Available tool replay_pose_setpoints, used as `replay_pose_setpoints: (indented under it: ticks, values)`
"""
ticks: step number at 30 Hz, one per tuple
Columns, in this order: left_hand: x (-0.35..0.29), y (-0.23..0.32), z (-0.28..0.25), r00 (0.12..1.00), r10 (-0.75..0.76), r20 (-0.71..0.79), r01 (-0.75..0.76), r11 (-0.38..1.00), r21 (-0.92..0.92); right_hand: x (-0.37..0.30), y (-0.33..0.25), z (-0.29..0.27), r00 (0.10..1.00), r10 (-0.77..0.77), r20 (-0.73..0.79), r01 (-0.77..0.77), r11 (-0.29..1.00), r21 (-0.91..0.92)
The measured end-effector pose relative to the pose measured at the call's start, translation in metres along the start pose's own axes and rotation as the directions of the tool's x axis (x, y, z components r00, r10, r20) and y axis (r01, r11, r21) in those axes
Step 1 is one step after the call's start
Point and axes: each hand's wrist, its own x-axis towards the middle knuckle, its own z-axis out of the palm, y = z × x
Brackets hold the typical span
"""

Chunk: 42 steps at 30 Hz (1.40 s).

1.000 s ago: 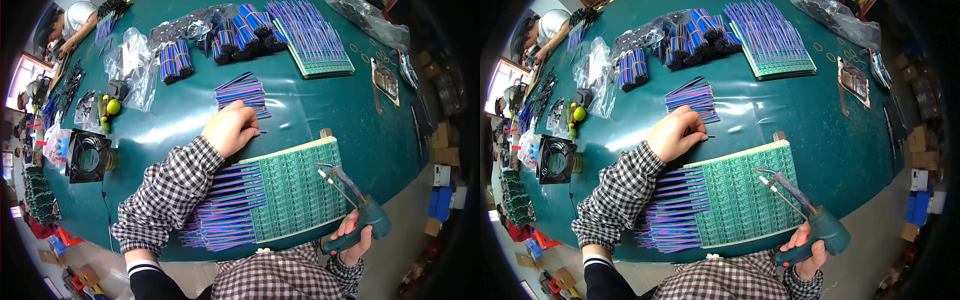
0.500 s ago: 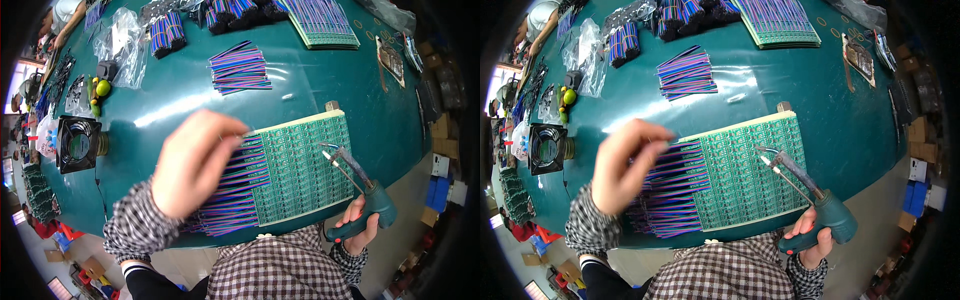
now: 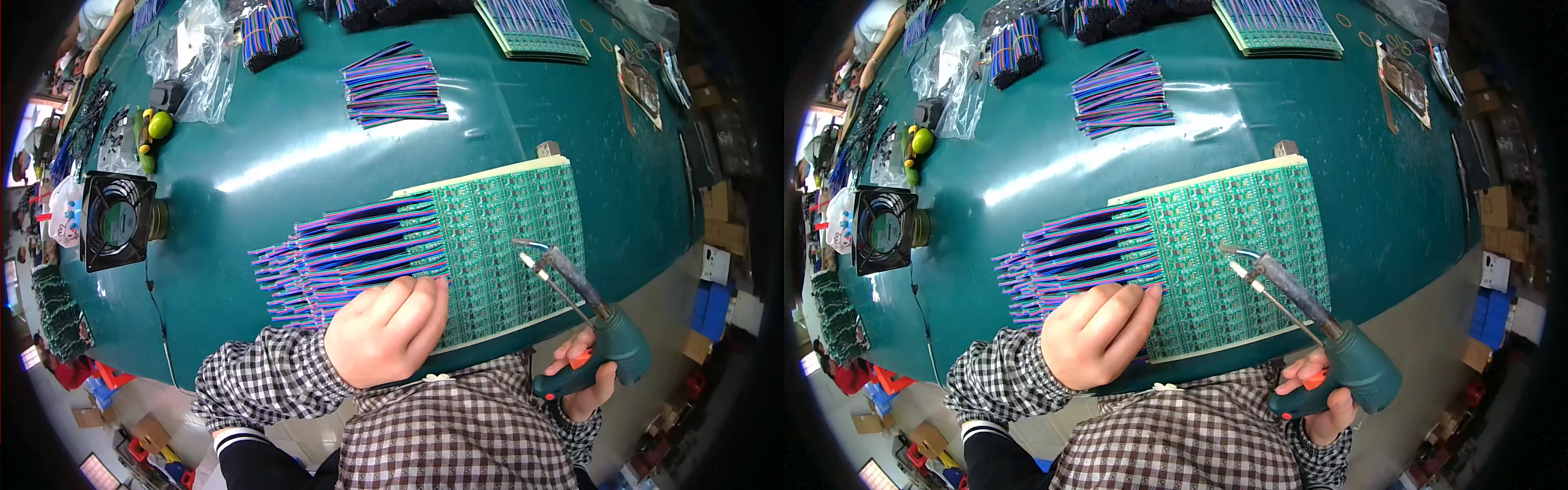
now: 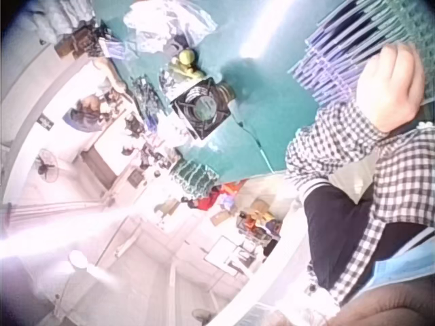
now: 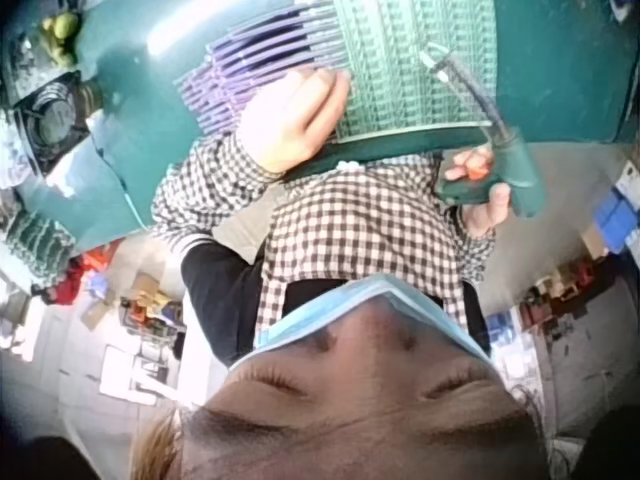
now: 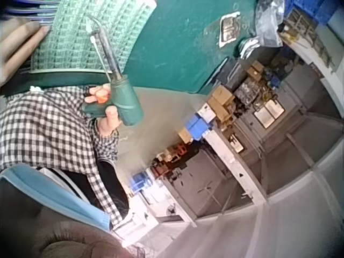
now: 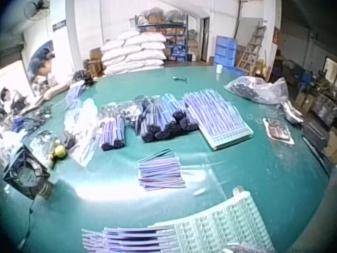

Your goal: The person repeatedly takes ribbon cables from a pile, positions them along a circuit board panel, and solders them to the board using a soldering iron.

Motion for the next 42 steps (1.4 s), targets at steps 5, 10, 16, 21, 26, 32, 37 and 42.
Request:
replay_pose_setpoints:
  ticks: [5,10,16,21,26,32,37,42]
  values:
    - [-0.004,0.002,0.002,0.999,0.001,-0.042,-0.001,1.000,0.004,-0.021,-0.005,-0.001,0.993,0.109,0.036,-0.106,0.992,-0.068]
    - [-0.003,0.002,0.005,0.999,0.020,-0.050,-0.017,0.998,0.063,-0.030,-0.004,0.001,0.987,0.126,0.104,-0.098,0.966,-0.238]
    - [-0.005,-0.004,0.004,0.999,0.018,-0.027,-0.018,1.000,-0.004,-0.035,-0.001,0.001,0.980,0.198,0.027,-0.188,0.958,-0.215]
    - [-0.003,-0.002,0.003,1.000,0.020,-0.023,-0.020,1.000,-0.002,-0.032,0.001,0.009,0.982,0.185,-0.042,-0.190,0.952,-0.238]
    - [-0.003,-0.001,0.003,0.999,-0.006,-0.046,0.005,0.999,-0.035,-0.031,0.001,0.008,0.974,0.227,-0.009,-0.221,0.937,-0.272]
    - [-0.003,0.000,0.004,0.999,-0.006,-0.052,0.005,1.000,-0.031,-0.032,0.004,0.010,0.977,0.208,-0.034,-0.210,0.945,-0.249]
    - [-0.003,-0.001,0.004,0.999,-0.006,-0.053,0.004,0.999,-0.032,-0.033,0.003,0.007,0.973,0.229,-0.020,-0.227,0.939,-0.258]
    - [-0.003,-0.002,0.005,0.999,0.006,-0.054,-0.008,0.999,-0.032,-0.032,0.000,0.009,0.981,0.191,-0.031,-0.193,0.947,-0.258]
